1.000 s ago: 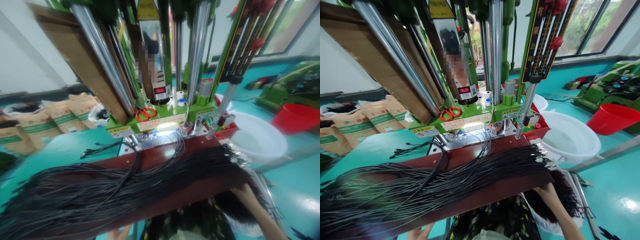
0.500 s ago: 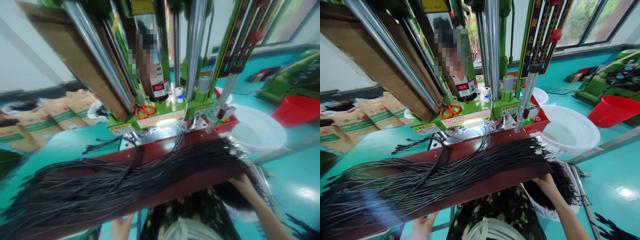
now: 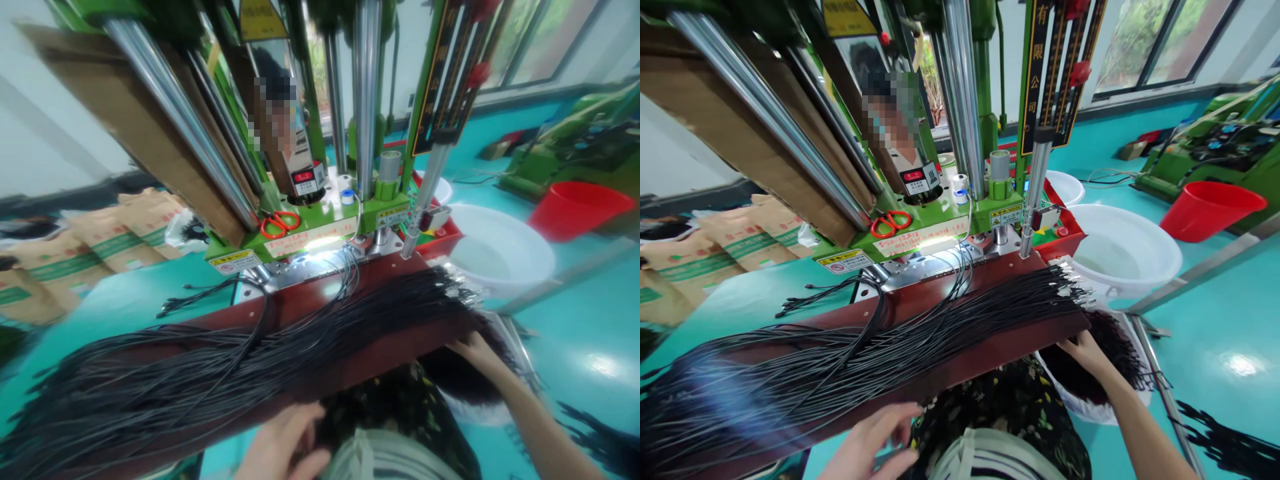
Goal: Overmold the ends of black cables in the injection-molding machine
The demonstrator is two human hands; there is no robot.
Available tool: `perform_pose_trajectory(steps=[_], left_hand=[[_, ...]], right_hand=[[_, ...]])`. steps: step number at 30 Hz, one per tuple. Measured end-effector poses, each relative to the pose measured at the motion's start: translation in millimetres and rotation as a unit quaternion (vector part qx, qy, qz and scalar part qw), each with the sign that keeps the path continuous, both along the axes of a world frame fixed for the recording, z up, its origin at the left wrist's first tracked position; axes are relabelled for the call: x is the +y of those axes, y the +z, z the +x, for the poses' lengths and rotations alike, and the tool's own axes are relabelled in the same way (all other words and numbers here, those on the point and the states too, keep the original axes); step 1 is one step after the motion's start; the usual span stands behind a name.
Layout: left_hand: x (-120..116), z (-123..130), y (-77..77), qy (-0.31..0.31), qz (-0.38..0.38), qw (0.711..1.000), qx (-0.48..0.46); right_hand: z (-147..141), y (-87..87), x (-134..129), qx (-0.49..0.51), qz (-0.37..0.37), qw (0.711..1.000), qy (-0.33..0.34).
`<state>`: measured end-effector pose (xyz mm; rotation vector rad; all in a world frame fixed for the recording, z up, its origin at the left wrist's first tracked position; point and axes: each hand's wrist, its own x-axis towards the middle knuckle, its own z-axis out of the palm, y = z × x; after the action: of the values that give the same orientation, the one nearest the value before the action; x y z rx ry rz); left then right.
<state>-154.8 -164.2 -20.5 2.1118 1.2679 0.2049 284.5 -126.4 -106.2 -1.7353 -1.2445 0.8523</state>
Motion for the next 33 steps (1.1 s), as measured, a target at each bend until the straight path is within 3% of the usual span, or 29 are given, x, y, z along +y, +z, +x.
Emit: perform_pose_trajectory(steps=[2,4,7,10,17,20,24,28,30,33], left_hand=[[28,52,28.4,-0.048,0.131,0.990,-0.021],[60,100,44.3,-0.085,0.228,0.970,-0.019],[99,153,46.2,-0.100,0.313,0.943,0.055],[121,180,38.9,-0.124,0.333,0.927,0.122],[151,192,48.1,-0.222,0.246,0.923,0.196],[157,192,52.6,-0.248,0.260,0.911,0.203],[151,186,59.0,-0.218,0.317,0.904,0.188],[142,169,72.1,-0.118,0.365,0.924,0.010],[140,159,79.4,-0.059,0.290,0.950,-0.101],[144,153,86.9,-0.027,0.055,0.974,-0.219]], right_hand=[[-1,0.5,1,-0.013,0.004,1.000,-0.005],[-1,3.0,1,-0.033,0.009,0.999,-0.002],[1,6.0,-3,-0.062,0.024,0.998,0.014],[6,3.1,-12,-0.066,0.053,0.996,0.032],[13,0.3,-36,-0.071,0.050,0.996,0.033],[12,7.3,-41,-0.082,0.046,0.995,0.033],[15,12.9,-47,-0.108,0.044,0.992,0.042],[22,21.4,-52,-0.163,0.051,0.983,0.068],[24,31.4,-53,-0.208,0.041,0.973,0.088],[22,53.0,-50,-0.278,0.024,0.955,0.103]])
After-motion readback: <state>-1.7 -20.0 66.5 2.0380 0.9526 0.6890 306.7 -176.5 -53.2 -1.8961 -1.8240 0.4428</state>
